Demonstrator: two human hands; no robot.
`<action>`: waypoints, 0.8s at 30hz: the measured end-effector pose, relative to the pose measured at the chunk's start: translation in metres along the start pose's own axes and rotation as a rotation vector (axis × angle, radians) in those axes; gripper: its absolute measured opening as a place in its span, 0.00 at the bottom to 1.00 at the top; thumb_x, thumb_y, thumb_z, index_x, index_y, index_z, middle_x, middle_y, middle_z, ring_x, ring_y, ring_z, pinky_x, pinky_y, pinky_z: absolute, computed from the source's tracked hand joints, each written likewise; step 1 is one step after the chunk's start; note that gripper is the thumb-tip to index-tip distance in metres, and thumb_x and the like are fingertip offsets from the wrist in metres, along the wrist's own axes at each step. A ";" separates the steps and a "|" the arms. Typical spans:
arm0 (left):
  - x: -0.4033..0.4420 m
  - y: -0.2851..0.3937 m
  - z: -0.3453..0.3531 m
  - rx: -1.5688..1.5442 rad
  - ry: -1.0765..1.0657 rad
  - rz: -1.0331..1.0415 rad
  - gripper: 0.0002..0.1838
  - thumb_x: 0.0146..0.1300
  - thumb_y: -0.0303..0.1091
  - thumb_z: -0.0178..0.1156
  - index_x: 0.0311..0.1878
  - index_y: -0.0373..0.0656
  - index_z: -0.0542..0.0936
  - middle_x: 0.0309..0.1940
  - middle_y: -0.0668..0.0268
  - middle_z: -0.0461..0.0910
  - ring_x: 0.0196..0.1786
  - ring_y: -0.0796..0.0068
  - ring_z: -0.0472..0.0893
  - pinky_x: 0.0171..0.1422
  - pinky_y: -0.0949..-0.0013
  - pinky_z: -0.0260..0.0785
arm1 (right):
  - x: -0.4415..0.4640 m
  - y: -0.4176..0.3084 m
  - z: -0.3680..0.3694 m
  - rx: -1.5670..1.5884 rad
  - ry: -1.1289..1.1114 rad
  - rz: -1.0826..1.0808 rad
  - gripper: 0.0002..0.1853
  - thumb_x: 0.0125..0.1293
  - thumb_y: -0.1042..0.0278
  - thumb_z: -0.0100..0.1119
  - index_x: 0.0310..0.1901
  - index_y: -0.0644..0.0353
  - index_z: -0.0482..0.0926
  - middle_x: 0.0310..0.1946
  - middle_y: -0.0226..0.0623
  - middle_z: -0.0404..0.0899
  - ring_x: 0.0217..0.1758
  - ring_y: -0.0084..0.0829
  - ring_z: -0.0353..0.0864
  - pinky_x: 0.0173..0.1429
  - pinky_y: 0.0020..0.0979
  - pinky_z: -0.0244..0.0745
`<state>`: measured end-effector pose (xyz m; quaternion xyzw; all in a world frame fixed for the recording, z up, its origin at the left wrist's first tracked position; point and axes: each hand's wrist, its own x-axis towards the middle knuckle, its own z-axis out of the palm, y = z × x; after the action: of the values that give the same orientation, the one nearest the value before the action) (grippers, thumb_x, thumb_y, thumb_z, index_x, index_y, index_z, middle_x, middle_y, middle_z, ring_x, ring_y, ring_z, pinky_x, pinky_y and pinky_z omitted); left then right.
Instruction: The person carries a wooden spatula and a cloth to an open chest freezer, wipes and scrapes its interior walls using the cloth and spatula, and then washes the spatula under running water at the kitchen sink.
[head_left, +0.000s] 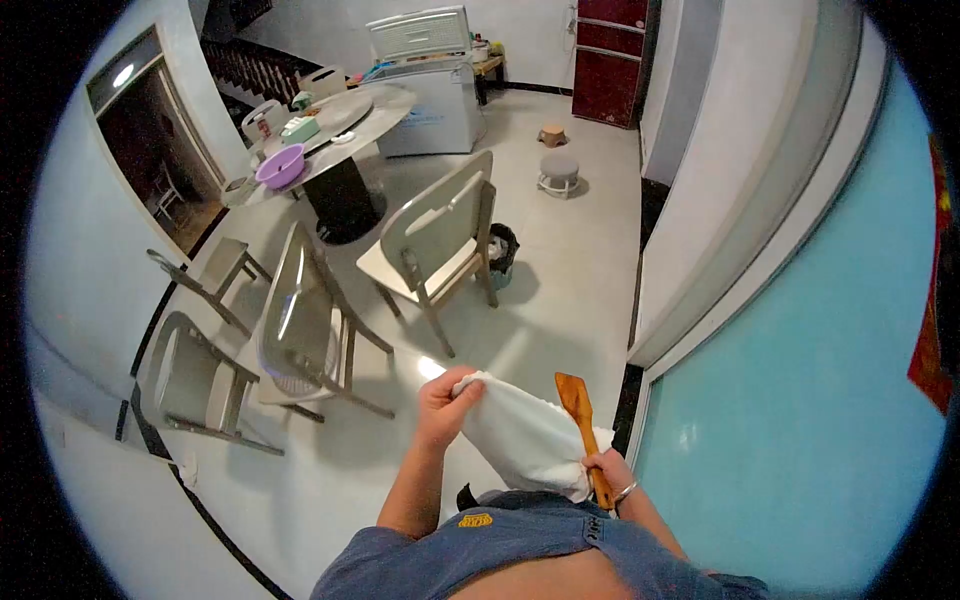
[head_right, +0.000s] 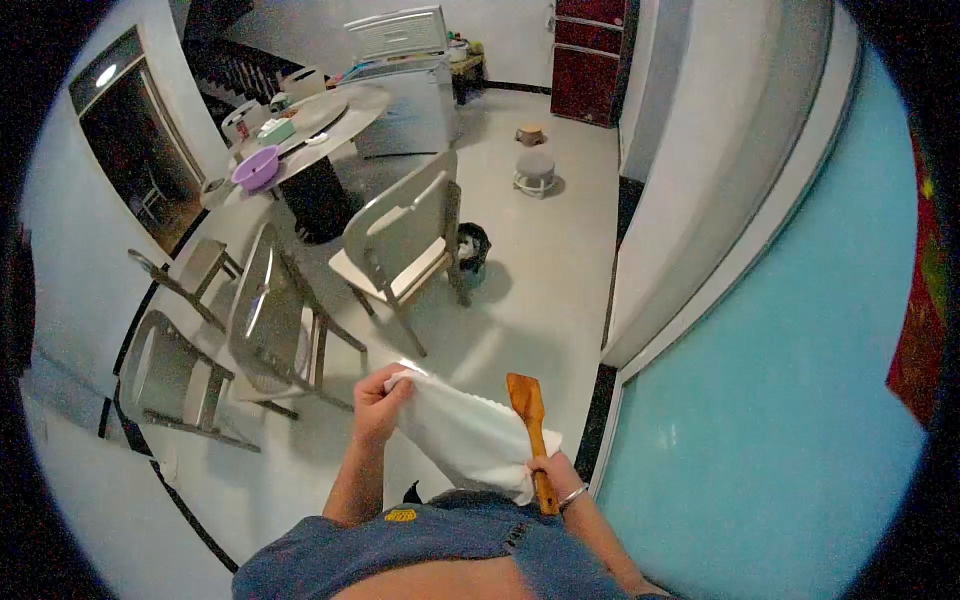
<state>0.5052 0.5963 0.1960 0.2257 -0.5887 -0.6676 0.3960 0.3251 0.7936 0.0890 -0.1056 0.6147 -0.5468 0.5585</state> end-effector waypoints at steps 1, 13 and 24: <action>0.023 0.001 0.003 -0.002 0.000 0.003 0.06 0.53 0.27 0.56 0.35 0.38 0.76 0.31 0.70 0.74 0.33 0.83 0.70 0.37 0.81 0.63 | 0.019 -0.014 -0.002 -0.002 0.000 -0.003 0.12 0.42 0.68 0.56 0.29 0.65 0.72 0.19 0.31 0.71 0.18 0.23 0.69 0.22 0.24 0.64; 0.245 -0.018 -0.027 0.207 0.259 0.215 0.07 0.55 0.29 0.55 0.35 0.38 0.74 0.26 0.74 0.72 0.28 0.87 0.68 0.33 0.83 0.61 | 0.230 -0.174 0.006 0.176 -0.145 0.003 0.09 0.44 0.70 0.55 0.28 0.65 0.73 0.18 0.31 0.72 0.16 0.24 0.70 0.20 0.24 0.66; 0.507 -0.027 -0.009 0.153 0.095 0.187 0.05 0.54 0.29 0.54 0.34 0.39 0.75 0.24 0.71 0.73 0.27 0.84 0.70 0.31 0.80 0.63 | 0.414 -0.321 -0.022 0.113 -0.220 0.051 0.21 0.44 0.70 0.52 0.44 0.65 0.68 0.31 0.34 0.73 0.31 0.26 0.73 0.37 0.26 0.70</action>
<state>0.2083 0.1879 0.2523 0.2307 -0.6368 -0.5696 0.4656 0.0065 0.3776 0.1012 -0.1175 0.5204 -0.5512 0.6415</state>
